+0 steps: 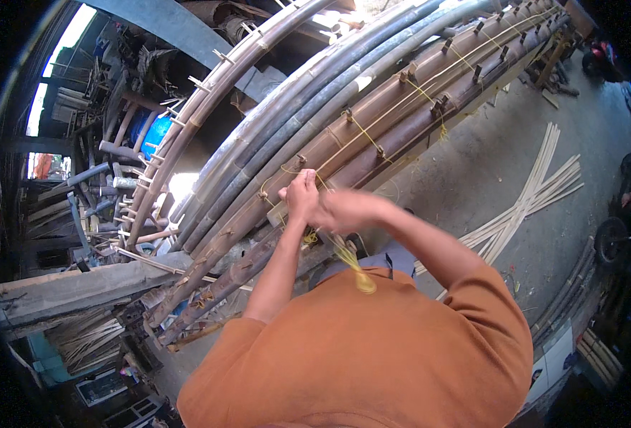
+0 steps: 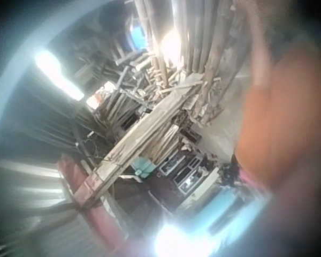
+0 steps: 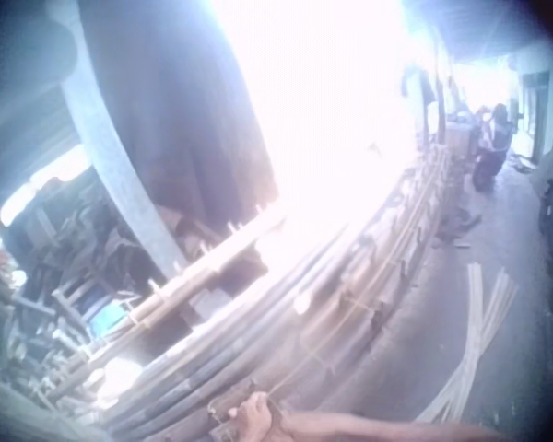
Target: The person sits on the floor sorting thin wooden strips into a neat pile. They then stand up, gather the strips, and place them onto a bamboo rack, securing them with yellow string.
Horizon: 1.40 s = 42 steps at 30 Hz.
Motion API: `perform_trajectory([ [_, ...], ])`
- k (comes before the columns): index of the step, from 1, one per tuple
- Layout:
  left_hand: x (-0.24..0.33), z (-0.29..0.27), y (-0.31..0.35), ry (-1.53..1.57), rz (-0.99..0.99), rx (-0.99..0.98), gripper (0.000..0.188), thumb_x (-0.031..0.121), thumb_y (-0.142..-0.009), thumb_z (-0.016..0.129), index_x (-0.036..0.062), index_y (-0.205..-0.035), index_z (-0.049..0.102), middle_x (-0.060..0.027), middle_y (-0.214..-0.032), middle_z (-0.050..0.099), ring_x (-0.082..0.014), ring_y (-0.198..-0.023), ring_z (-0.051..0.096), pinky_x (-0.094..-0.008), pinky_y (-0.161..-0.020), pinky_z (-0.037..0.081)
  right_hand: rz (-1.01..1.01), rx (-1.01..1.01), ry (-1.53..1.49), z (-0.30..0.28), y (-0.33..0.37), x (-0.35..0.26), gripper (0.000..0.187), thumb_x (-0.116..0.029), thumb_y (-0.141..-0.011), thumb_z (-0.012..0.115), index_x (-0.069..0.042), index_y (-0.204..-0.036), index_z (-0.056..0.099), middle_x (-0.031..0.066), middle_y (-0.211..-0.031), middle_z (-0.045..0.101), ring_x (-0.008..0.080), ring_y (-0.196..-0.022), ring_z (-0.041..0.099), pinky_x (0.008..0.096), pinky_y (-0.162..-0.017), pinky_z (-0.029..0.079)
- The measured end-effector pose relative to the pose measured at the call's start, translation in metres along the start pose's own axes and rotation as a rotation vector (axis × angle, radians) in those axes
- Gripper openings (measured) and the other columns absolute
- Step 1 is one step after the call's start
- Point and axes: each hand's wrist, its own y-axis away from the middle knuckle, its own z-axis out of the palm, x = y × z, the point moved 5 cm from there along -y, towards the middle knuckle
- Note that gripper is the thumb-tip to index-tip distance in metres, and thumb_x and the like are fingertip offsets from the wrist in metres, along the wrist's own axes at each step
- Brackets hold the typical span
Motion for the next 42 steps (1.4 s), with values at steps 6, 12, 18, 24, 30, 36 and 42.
perform_trajectory([
  [6, 0.012, -0.031, -0.042, 0.633, 0.162, 0.089, 0.026, 0.016, -0.099, 0.053, -0.0018, -0.093, 0.070, -0.0099, -0.079, 0.071, -0.0147, -0.076, 0.067, -0.0302, -0.069, 0.050, 0.026, 0.257, 0.094, 0.074, 0.005, 0.079, 0.040, -0.025, -0.095, 0.055, -0.004, -0.062, 0.062, 0.0181, -0.065, 0.062, 0.0380, -0.067, 0.063, 0.0473, -0.083, 0.050],
  [12, -0.038, -0.015, -0.140, -0.026, 0.129, 0.372, 0.029, 0.027, -0.100, 0.050, 0.0069, -0.100, 0.070, -0.0169, -0.085, 0.072, -0.0355, -0.078, 0.070, -0.0460, -0.071, 0.053, -0.184, 0.351, 0.397, 0.085, 0.015, 0.078, 0.037, -0.023, -0.091, 0.058, -0.004, -0.059, 0.059, 0.0162, -0.057, 0.058, 0.0352, -0.064, 0.062, 0.0444, -0.093, 0.048],
  [18, -0.046, -0.061, -0.128, 0.054, 0.114, 0.121, 0.028, 0.027, -0.098, 0.051, 0.0046, -0.105, 0.065, -0.0264, -0.104, 0.067, -0.0465, -0.098, 0.063, -0.0530, -0.085, 0.050, 0.010, 0.483, 0.587, 0.094, 0.008, 0.067, 0.015, -0.017, -0.082, 0.063, -0.003, -0.082, 0.063, 0.0157, -0.080, 0.064, 0.0332, -0.088, 0.063, 0.0456, -0.092, 0.048],
  [24, -0.112, -0.101, 0.007, -0.109, 0.073, -0.112, 0.028, 0.024, -0.096, 0.055, 0.0014, -0.111, 0.063, -0.0290, -0.101, 0.067, -0.0462, -0.098, 0.064, -0.0527, -0.087, 0.050, 0.221, 0.302, -0.693, 0.170, -0.023, 0.061, 0.019, -0.024, -0.091, 0.064, -0.011, -0.105, 0.065, 0.0090, -0.096, 0.067, 0.0240, -0.093, 0.064, 0.0410, -0.085, 0.051],
  [30, -0.108, -0.062, 0.053, 0.112, 0.224, 0.034, 0.017, 0.012, -0.091, 0.061, 0.0011, -0.103, 0.061, -0.0217, -0.098, 0.068, -0.0423, -0.092, 0.065, -0.0499, -0.078, 0.051, 0.441, 0.969, -1.685, 0.174, -0.052, 0.071, 0.022, -0.026, -0.103, 0.051, -0.010, -0.101, 0.065, 0.0013, -0.093, 0.064, 0.0111, -0.088, 0.060, 0.0306, -0.084, 0.049],
  [36, -0.130, -0.054, 0.054, 0.188, 0.375, 0.040, 0.016, 0.017, -0.095, 0.056, 0.0028, -0.098, 0.061, -0.0230, -0.096, 0.067, -0.0446, -0.088, 0.064, -0.0524, -0.074, 0.050, -0.404, 0.754, -0.316, 0.121, -0.090, -0.089, 0.027, -0.018, -0.105, 0.042, 0.000, -0.090, 0.056, 0.0058, -0.082, 0.055, 0.0200, -0.080, 0.053, 0.0350, -0.083, 0.046],
  [42, -0.115, -0.070, 0.053, 0.110, 0.238, -0.055, 0.016, 0.018, -0.096, 0.054, 0.0031, -0.096, 0.061, -0.0243, -0.099, 0.066, -0.0462, -0.089, 0.063, -0.0538, -0.074, 0.050, -0.629, 0.386, -0.154, 0.118, -0.147, -0.168, 0.033, -0.019, -0.101, 0.044, -0.001, -0.074, 0.052, 0.0189, -0.075, 0.058, 0.0390, -0.077, 0.057, 0.0499, -0.077, 0.044],
])
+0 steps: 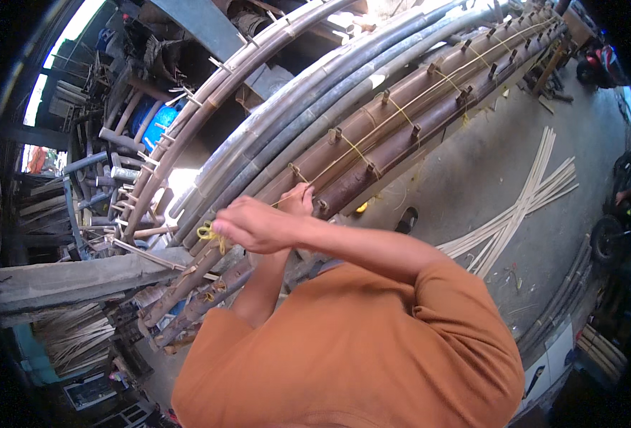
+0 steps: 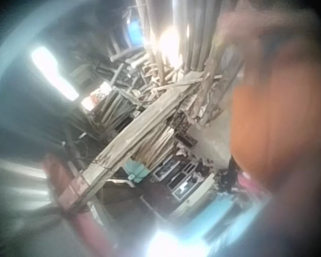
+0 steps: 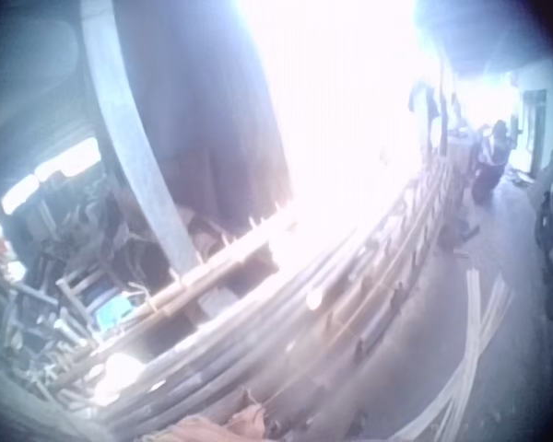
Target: The person sits on the floor sorting thin wooden strips into a neat pile. They then stand up, gather the strips, and place them onto a bamboo rack, securing them with yellow string.
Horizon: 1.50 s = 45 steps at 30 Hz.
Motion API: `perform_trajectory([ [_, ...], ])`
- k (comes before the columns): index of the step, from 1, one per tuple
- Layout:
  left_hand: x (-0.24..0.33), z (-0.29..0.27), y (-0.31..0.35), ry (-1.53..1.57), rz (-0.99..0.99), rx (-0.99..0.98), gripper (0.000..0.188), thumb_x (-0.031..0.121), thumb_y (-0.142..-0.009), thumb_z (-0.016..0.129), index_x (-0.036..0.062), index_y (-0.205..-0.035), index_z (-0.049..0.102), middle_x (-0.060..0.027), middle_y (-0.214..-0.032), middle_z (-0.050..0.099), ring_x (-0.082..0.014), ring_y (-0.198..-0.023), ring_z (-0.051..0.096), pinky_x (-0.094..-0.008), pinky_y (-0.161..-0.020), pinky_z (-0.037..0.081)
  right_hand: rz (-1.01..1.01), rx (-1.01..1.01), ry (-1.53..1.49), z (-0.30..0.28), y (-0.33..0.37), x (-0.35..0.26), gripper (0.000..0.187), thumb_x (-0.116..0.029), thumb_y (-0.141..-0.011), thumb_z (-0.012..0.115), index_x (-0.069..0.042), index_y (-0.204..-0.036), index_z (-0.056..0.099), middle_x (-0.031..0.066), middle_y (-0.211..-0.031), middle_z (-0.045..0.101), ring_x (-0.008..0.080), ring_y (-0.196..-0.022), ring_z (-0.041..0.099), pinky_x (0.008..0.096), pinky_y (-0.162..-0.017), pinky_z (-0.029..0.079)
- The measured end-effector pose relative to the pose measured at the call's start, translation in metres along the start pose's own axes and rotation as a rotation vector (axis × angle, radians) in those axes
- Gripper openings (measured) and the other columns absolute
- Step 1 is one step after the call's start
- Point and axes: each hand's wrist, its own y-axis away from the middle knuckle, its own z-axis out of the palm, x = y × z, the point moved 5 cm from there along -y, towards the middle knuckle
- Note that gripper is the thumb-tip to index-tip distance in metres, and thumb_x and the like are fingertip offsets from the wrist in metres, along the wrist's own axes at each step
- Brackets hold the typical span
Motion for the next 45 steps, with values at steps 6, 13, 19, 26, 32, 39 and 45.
perform_trajectory([
  [6, -0.018, 0.012, -0.012, 0.132, -0.008, -0.265, 0.032, 0.024, -0.101, 0.049, -0.0024, -0.110, 0.064, -0.0223, -0.089, 0.070, -0.0374, -0.089, 0.070, -0.0450, -0.082, 0.052, 0.743, -0.238, 1.280, -0.068, 0.026, 0.165, 0.050, -0.048, -0.091, 0.055, -0.007, -0.114, 0.071, 0.0181, -0.125, 0.064, 0.0322, -0.123, 0.055, 0.0533, -0.107, 0.036],
  [13, -0.026, 0.007, -0.004, 0.222, 0.057, -0.135, 0.035, 0.028, -0.103, 0.047, -0.0010, -0.102, 0.065, -0.0220, -0.089, 0.069, -0.0346, -0.085, 0.071, -0.0399, -0.075, 0.053, 0.724, -0.098, -0.169, -0.080, 0.051, 0.093, 0.048, -0.039, -0.100, 0.051, -0.001, -0.074, 0.063, 0.0162, -0.061, 0.058, 0.0273, -0.058, 0.055, 0.0413, -0.066, 0.050],
  [19, -0.008, -0.001, -0.016, 0.440, 0.110, 0.025, 0.020, 0.014, -0.099, 0.057, -0.0036, -0.099, 0.068, -0.0121, -0.088, 0.073, -0.0193, -0.084, 0.070, -0.0319, -0.076, 0.054, 0.320, -0.244, 0.426, -0.009, 0.207, 0.111, 0.041, -0.027, -0.098, 0.055, -0.002, -0.066, 0.058, 0.0216, -0.066, 0.059, 0.0396, -0.066, 0.059, 0.0456, -0.080, 0.048],
  [26, -0.039, -0.042, -0.136, 0.038, 0.202, 0.481, 0.028, 0.022, -0.100, 0.051, 0.0034, -0.102, 0.071, -0.0171, -0.083, 0.071, -0.0317, -0.074, 0.069, -0.0413, -0.068, 0.052, 0.349, -0.117, 0.368, -0.020, 0.202, 0.092, 0.038, -0.025, -0.093, 0.056, -0.001, -0.064, 0.055, 0.0206, -0.063, 0.057, 0.0384, -0.070, 0.059, 0.0457, -0.095, 0.046],
  [32, -0.083, 0.018, -0.163, -0.203, 0.045, -0.042, 0.032, 0.026, -0.094, 0.051, 0.0013, -0.091, 0.071, -0.0258, -0.093, 0.067, -0.0451, -0.091, 0.064, -0.0513, -0.079, 0.050, 0.343, 0.294, 0.215, -0.081, 0.216, 0.058, 0.018, -0.020, -0.086, 0.061, -0.002, -0.086, 0.063, 0.0161, -0.094, 0.064, 0.0320, -0.093, 0.061, 0.0416, -0.088, 0.049],
  [39, -0.031, -0.021, -0.142, -0.037, -0.141, -0.017, 0.039, 0.029, -0.098, 0.056, -0.0030, -0.117, 0.066, -0.0196, -0.101, 0.072, -0.0299, -0.092, 0.070, -0.0388, -0.081, 0.052, 0.876, 1.202, 0.612, -0.306, 0.365, 0.067, 0.015, -0.017, -0.088, 0.063, -0.003, -0.092, 0.065, 0.0133, -0.088, 0.067, 0.0248, -0.081, 0.065, 0.0386, -0.074, 0.051],
  [45, 0.125, 0.006, -0.119, 0.254, -0.119, -0.052, 0.034, 0.022, -0.101, 0.055, -0.0020, -0.124, 0.063, -0.0151, -0.102, 0.073, -0.0182, -0.092, 0.069, -0.0313, -0.081, 0.053, 0.686, 1.032, 1.211, -0.413, 0.374, 0.106, 0.028, -0.020, -0.088, 0.069, -0.005, -0.110, 0.059, 0.0156, -0.100, 0.063, 0.0344, -0.091, 0.063, 0.0451, -0.081, 0.051],
])
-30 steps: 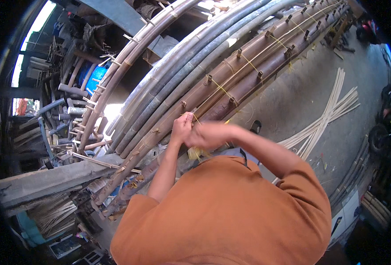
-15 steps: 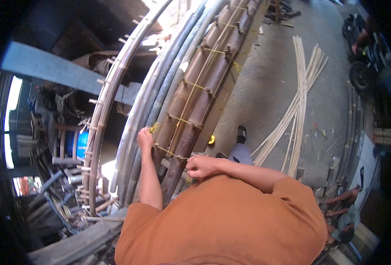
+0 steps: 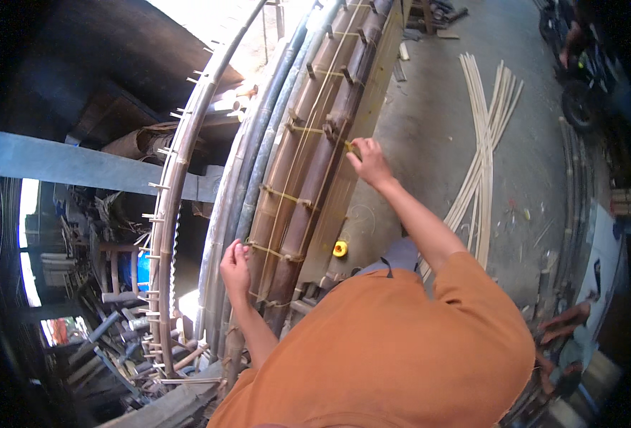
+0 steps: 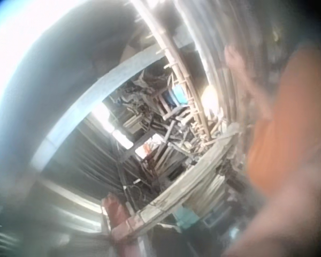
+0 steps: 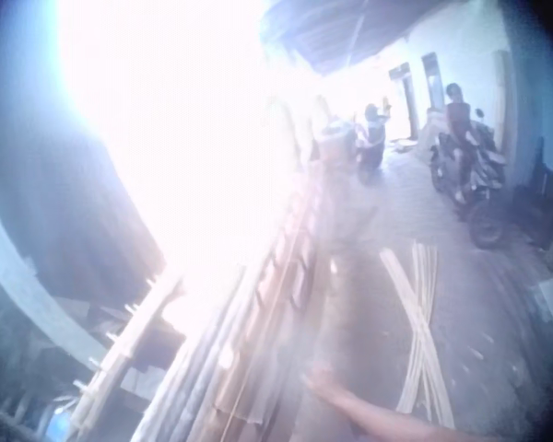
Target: The person sits on the floor sorting thin wooden strips into a neat pile. They then stand up, gather the strips, and place them onto a bamboo rack, securing them with yellow string.
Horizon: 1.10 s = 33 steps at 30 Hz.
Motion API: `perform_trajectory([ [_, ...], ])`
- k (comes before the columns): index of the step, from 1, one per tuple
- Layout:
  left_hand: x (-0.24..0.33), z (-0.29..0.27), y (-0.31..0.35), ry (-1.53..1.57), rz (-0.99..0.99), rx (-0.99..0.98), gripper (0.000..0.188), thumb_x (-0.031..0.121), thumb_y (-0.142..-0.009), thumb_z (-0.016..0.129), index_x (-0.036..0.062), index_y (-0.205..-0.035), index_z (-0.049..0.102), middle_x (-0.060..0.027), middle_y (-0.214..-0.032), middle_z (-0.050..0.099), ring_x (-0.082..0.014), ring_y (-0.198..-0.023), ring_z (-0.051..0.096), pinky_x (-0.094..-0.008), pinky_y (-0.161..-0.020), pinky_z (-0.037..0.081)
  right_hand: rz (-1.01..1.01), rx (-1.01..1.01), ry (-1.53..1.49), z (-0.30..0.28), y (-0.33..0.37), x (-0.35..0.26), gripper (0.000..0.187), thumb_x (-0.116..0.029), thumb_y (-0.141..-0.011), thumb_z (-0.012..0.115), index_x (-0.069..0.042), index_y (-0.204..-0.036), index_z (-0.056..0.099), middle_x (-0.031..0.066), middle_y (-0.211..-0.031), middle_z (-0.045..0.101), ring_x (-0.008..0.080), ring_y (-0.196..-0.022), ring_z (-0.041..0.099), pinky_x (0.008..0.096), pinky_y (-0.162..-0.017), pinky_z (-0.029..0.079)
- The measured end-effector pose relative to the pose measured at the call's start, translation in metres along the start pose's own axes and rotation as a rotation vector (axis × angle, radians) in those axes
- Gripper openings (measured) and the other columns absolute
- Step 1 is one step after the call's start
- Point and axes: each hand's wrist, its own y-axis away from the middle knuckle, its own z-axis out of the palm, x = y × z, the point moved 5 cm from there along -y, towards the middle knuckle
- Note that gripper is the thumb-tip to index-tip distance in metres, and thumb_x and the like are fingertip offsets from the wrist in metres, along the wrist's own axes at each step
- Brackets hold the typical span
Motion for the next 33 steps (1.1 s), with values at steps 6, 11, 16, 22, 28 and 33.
perform_trajectory([
  [6, 0.091, 0.135, -0.009, 0.091, 0.135, -0.143, 0.031, 0.020, -0.103, 0.054, -0.0016, -0.124, 0.064, -0.0116, -0.100, 0.072, -0.0144, -0.092, 0.067, -0.0287, -0.081, 0.054, 0.224, -0.275, -0.376, 0.030, -0.017, 0.026, 0.022, -0.016, -0.091, 0.064, -0.003, -0.108, 0.058, 0.0180, -0.096, 0.069, 0.0378, -0.088, 0.067, 0.0426, -0.076, 0.053],
  [11, 0.109, 0.243, -0.028, 0.319, 0.025, -0.180, 0.035, 0.022, -0.102, 0.057, -0.0031, -0.127, 0.061, -0.0108, -0.105, 0.070, -0.0142, -0.090, 0.067, -0.0278, -0.076, 0.054, 0.514, -0.451, -0.829, 0.015, -0.004, 0.031, 0.016, -0.013, -0.097, 0.058, -0.002, -0.108, 0.055, 0.0141, -0.089, 0.073, 0.0223, -0.078, 0.073, 0.0345, -0.071, 0.056],
  [16, 0.109, 0.305, -0.039, 0.386, -0.084, -0.264, 0.031, 0.021, -0.100, 0.060, -0.0034, -0.119, 0.064, -0.0062, -0.098, 0.069, -0.0103, -0.083, 0.064, -0.0249, -0.072, 0.052, 0.369, -0.780, -0.880, -0.003, -0.015, 0.022, 0.014, -0.014, -0.098, 0.058, -0.001, -0.103, 0.053, 0.0123, -0.086, 0.072, 0.0182, -0.076, 0.071, 0.0321, -0.068, 0.056],
  [22, 0.129, 0.313, -0.041, 0.356, -0.062, -0.313, 0.027, 0.018, -0.099, 0.061, -0.0045, -0.113, 0.067, -0.0042, -0.093, 0.069, -0.0091, -0.079, 0.062, -0.0251, -0.072, 0.053, -0.035, -0.766, -0.524, -0.033, -0.048, 0.022, 0.019, -0.020, -0.095, 0.060, -0.003, -0.100, 0.055, 0.0162, -0.085, 0.065, 0.0402, -0.078, 0.063, 0.0454, -0.067, 0.050],
  [28, 0.140, 0.300, -0.043, 0.068, 0.183, -0.200, 0.023, 0.017, -0.097, 0.061, -0.0026, -0.107, 0.069, -0.0049, -0.083, 0.068, -0.0094, -0.073, 0.062, -0.0259, -0.066, 0.050, -0.326, -0.785, -0.525, -0.041, -0.049, 0.017, 0.019, -0.021, -0.096, 0.056, -0.003, -0.098, 0.051, 0.0177, -0.096, 0.054, 0.0383, -0.092, 0.057, 0.0476, -0.076, 0.047],
  [33, 0.141, 0.307, -0.043, 0.043, 0.156, -0.237, 0.021, 0.017, -0.099, 0.057, -0.0021, -0.100, 0.066, -0.0038, -0.076, 0.065, -0.0083, -0.067, 0.060, -0.0259, -0.062, 0.049, -0.324, -0.974, -0.522, -0.069, -0.037, 0.031, 0.016, -0.014, -0.093, 0.053, 0.001, -0.093, 0.048, 0.0203, -0.090, 0.054, 0.0410, -0.083, 0.056, 0.0491, -0.071, 0.045],
])
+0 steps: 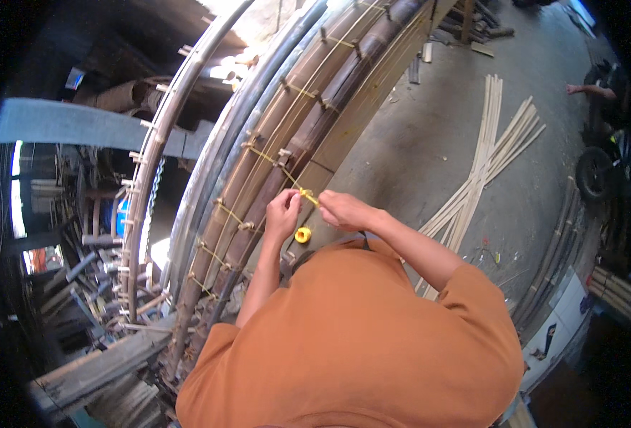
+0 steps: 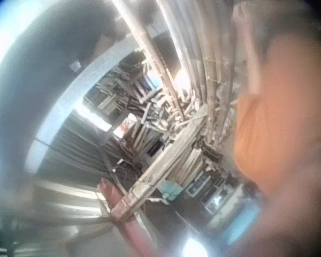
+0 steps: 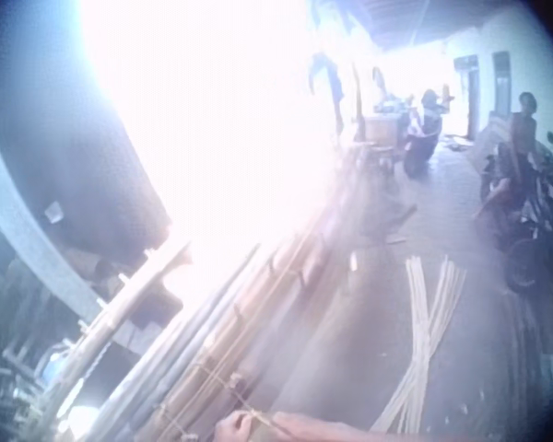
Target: The person sits on the floor sorting thin wooden strips into a neat pile. They then stand up, gather the strips, and place them onto a bamboo rack, securing them with yellow string.
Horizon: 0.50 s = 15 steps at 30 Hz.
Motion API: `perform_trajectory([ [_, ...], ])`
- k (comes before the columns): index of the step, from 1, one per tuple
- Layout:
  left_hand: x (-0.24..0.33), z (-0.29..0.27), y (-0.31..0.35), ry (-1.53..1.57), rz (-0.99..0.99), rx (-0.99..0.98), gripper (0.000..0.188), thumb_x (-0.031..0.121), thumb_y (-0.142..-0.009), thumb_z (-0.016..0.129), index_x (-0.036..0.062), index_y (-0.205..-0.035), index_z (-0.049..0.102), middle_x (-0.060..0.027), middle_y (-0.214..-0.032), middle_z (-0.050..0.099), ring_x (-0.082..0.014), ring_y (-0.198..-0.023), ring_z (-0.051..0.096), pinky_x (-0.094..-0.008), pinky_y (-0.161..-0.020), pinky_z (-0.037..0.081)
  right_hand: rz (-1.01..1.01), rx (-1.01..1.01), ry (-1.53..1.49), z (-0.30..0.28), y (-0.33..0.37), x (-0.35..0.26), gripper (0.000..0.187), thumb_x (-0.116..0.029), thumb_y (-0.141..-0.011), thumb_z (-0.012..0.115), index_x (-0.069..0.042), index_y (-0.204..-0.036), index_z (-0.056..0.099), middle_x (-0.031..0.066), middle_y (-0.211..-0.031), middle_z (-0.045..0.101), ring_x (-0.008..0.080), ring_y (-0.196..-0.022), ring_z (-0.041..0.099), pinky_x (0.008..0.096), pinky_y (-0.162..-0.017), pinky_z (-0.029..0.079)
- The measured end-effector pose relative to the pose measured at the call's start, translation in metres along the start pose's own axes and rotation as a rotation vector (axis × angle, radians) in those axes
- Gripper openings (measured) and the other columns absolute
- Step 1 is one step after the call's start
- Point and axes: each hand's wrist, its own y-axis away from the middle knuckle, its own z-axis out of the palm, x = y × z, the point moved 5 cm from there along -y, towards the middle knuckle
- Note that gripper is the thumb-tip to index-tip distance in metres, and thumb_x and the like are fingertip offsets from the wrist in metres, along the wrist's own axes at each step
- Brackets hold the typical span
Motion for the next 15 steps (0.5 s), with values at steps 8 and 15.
perform_trajectory([
  [8, 0.014, 0.014, 0.013, 0.248, -0.167, 0.030, 0.018, 0.014, -0.101, 0.051, -0.0004, -0.103, 0.061, -0.0061, -0.077, 0.067, -0.0091, -0.064, 0.061, -0.0264, -0.059, 0.052, 0.229, -0.436, -0.294, -0.046, 0.059, -0.043, 0.019, -0.015, -0.091, 0.051, 0.001, -0.081, 0.047, 0.0148, -0.073, 0.054, 0.0273, -0.069, 0.054, 0.0403, -0.065, 0.045],
  [15, -0.006, 0.008, 0.033, 0.019, -0.150, -0.018, 0.021, 0.018, -0.096, 0.052, -0.0012, -0.095, 0.062, -0.0192, -0.074, 0.064, -0.0275, -0.068, 0.063, -0.0395, -0.064, 0.048, 0.121, -0.260, -1.533, -0.108, 0.123, -0.092, 0.028, -0.022, -0.093, 0.062, -0.006, -0.074, 0.049, 0.0048, -0.073, 0.056, 0.0154, -0.064, 0.050, 0.0325, -0.058, 0.045],
])
